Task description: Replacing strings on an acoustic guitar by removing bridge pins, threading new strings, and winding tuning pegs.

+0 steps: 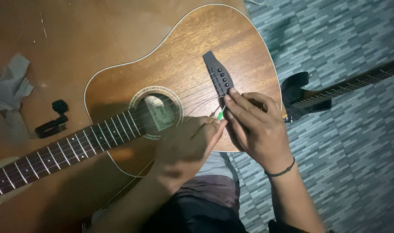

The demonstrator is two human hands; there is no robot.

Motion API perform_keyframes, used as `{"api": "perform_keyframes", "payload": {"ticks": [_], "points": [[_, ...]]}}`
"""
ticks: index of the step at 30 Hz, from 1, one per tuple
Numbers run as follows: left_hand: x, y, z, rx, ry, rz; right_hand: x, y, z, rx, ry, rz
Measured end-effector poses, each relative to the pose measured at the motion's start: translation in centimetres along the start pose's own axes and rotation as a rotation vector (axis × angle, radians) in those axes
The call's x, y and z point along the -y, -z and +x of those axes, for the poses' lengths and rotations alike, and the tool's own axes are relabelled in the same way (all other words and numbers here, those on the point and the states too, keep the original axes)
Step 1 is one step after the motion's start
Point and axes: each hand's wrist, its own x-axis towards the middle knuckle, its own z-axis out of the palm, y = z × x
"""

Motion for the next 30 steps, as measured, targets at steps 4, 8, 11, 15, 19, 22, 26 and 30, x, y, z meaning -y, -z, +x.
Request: {"api": "perform_keyframes", "payload": {"ticks": [4,8,11,15,19,22,26,30], "points": [[-0.1,-0.3,-1.1,0.027,0.038,-0.042,0.3,0.0,0.2,0.015,-0.022,-0.048],[-0.4,1.4,0.3,0.103,0.061,-0.049,0.8,0.0,0.2,0.024,-0.050,-0.083],[-0.5,1.8,0.8,0.172,0.052,-0.018,0.6,0.2,0.1,0.031,-0.054,-0.120],[-0.4,1.1,0.0,0.318,0.138,-0.117,1.0,0.5,0.1,0.100,-0.125,-0.181],[-0.2,1.1,0.3,0.285,0.136,-0.177,0.7,0.7,0.3,0.106,-0.103,-0.166],[-0.6,0.9,0.0,0.226,0.142,-0.219,1.2,0.9,0.2,0.123,-0.140,-0.160],[-0.8,1.4,0.8,0.167,0.141,-0.131,1.0,0.7,0.0,0.125,-0.140,-0.173],[-0.8,2.4,1.7,0.230,0.132,-0.140,0.6,0.6,-0.3,0.131,-0.104,-0.232]]}}
